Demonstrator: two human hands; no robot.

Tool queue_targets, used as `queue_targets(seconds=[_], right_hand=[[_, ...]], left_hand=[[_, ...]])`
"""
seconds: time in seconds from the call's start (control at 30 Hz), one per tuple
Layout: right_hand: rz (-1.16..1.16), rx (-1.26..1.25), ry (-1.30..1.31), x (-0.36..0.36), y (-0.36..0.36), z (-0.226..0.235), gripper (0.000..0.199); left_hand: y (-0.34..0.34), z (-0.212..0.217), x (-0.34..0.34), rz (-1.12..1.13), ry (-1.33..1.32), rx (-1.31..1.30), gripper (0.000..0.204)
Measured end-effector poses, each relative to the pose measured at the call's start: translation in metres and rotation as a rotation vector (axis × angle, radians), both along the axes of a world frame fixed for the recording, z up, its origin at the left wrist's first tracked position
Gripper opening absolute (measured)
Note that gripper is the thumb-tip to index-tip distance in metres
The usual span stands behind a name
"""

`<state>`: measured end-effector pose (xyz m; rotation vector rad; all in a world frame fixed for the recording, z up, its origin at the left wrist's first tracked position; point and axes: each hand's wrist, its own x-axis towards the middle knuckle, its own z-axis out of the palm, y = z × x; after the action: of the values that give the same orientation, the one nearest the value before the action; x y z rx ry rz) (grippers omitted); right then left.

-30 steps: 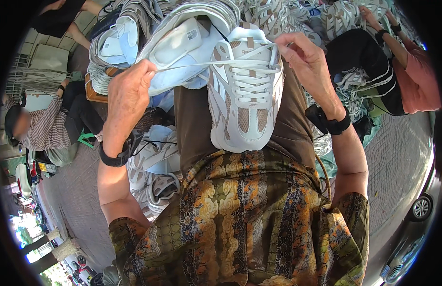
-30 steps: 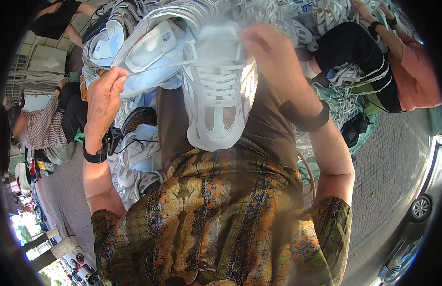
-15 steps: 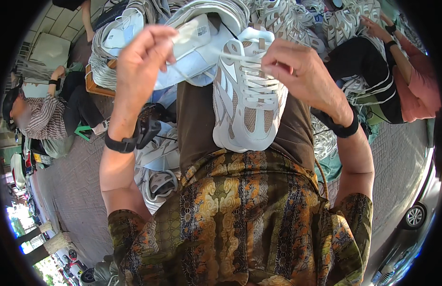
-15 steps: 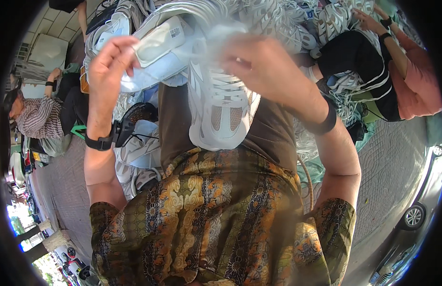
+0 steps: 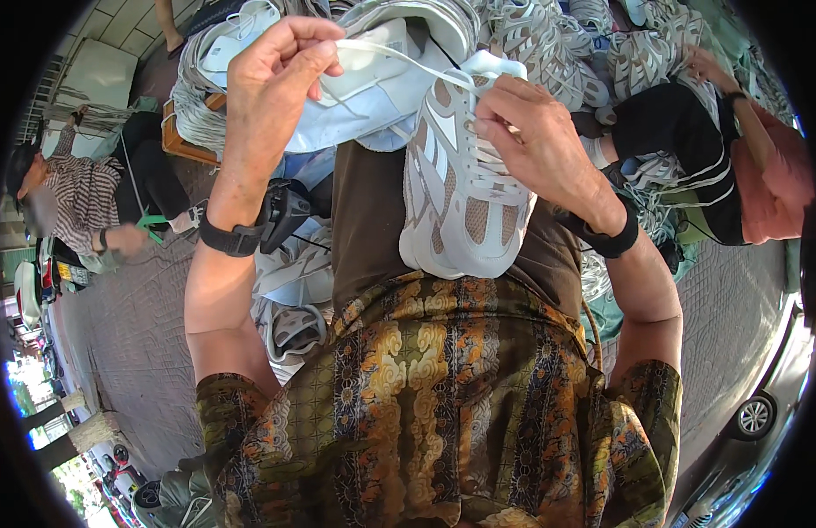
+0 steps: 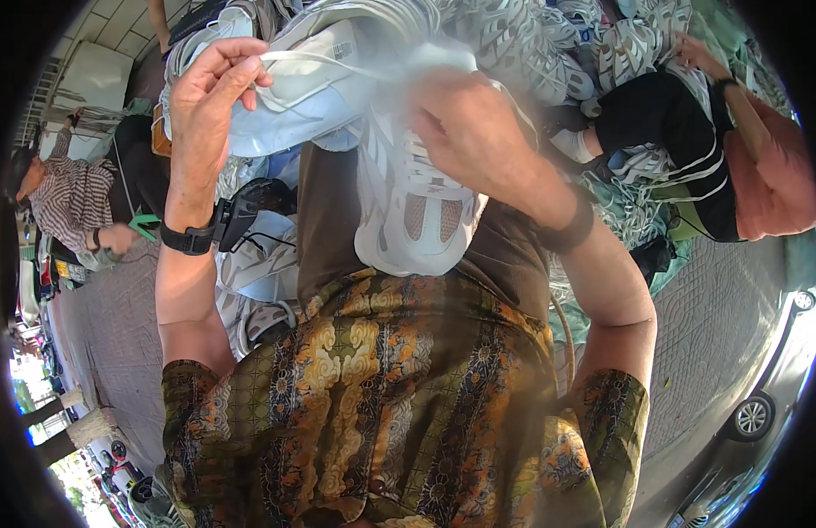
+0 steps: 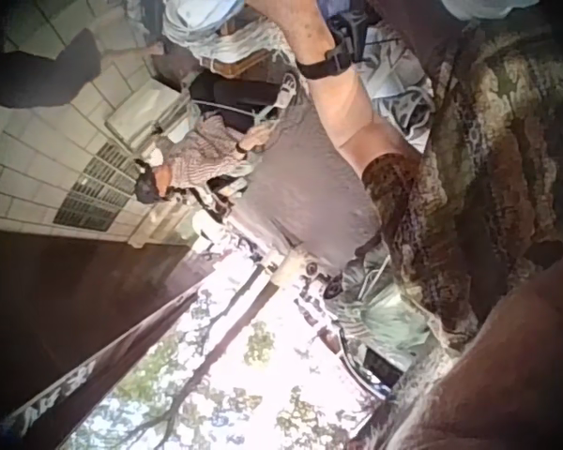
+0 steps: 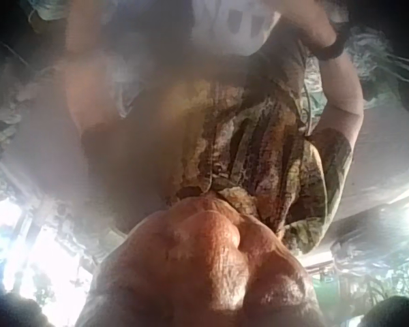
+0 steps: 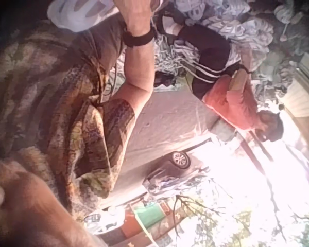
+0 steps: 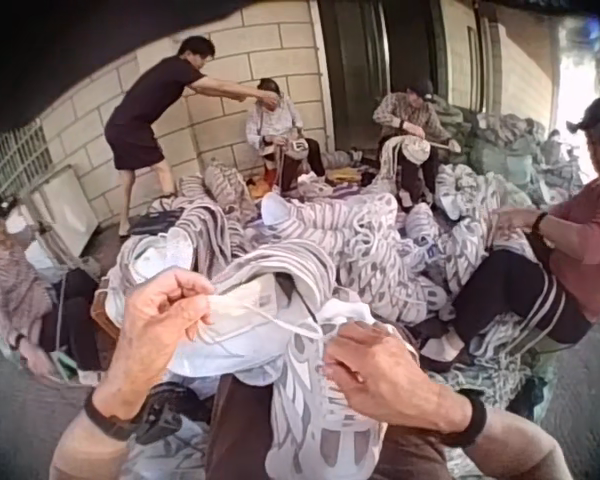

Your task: The person threads a long white shoelace through the eyelets of a white Reebok sneaker held in their lap. They repeatedly pull the lace through the eyelets, adjust the tension, and tie the laces into a knot. The person works on a single shoe while surrounded by piles of similar shoes and laces.

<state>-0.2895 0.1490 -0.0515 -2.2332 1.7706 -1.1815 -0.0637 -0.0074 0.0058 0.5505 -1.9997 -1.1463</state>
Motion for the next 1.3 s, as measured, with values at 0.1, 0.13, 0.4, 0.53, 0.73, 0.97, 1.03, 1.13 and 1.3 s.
queue_targets(seconds=[0.1, 0.13, 0.4, 0.53, 0.73, 0.97, 1.03, 1.13, 1.3], right_hand=[[0.084, -0.026, -0.052, -0.006, 0.008, 0.010, 0.006], [0.108, -0.036, -0.065, -0.008, 0.011, 0.011, 0.006], [0.113, 0.097, -0.166, -0.025, 0.018, 0.013, 0.010], [0.134, 0.079, -0.191, -0.031, 0.016, 0.007, 0.009], [-0.137, 0.027, -0.225, -0.055, 0.006, 0.001, 0.015], [-0.040, -0.001, 0.057, -0.060, -0.004, -0.005, 0.016], [0.020, -0.058, 0.127, -0.068, -0.008, -0.008, 0.015], [0.090, -0.116, 0.189, -0.075, -0.016, -0.010, 0.011], [0.091, -0.089, 0.056, -0.072, -0.001, 0.011, 0.009]], left_hand=[[-0.001, -0.003, 0.008, 0.008, -0.025, -0.017, 0.017], [-0.001, -0.004, 0.010, 0.004, -0.036, -0.028, 0.017], [0.007, -0.001, 0.031, 0.040, -0.127, -0.021, 0.015], [0.011, -0.007, 0.033, 0.053, -0.256, -0.137, 0.013], [0.021, -0.002, 0.028, 0.114, -0.421, -0.559, 0.020], [0.018, 0.011, 0.036, 0.136, -0.502, -0.825, 0.021], [0.017, 0.013, 0.033, 0.138, -0.509, -0.869, 0.021], [0.020, 0.016, 0.026, 0.132, -0.503, -0.883, 0.024], [0.019, 0.011, 0.022, 0.123, -0.486, -0.891, 0.025]])
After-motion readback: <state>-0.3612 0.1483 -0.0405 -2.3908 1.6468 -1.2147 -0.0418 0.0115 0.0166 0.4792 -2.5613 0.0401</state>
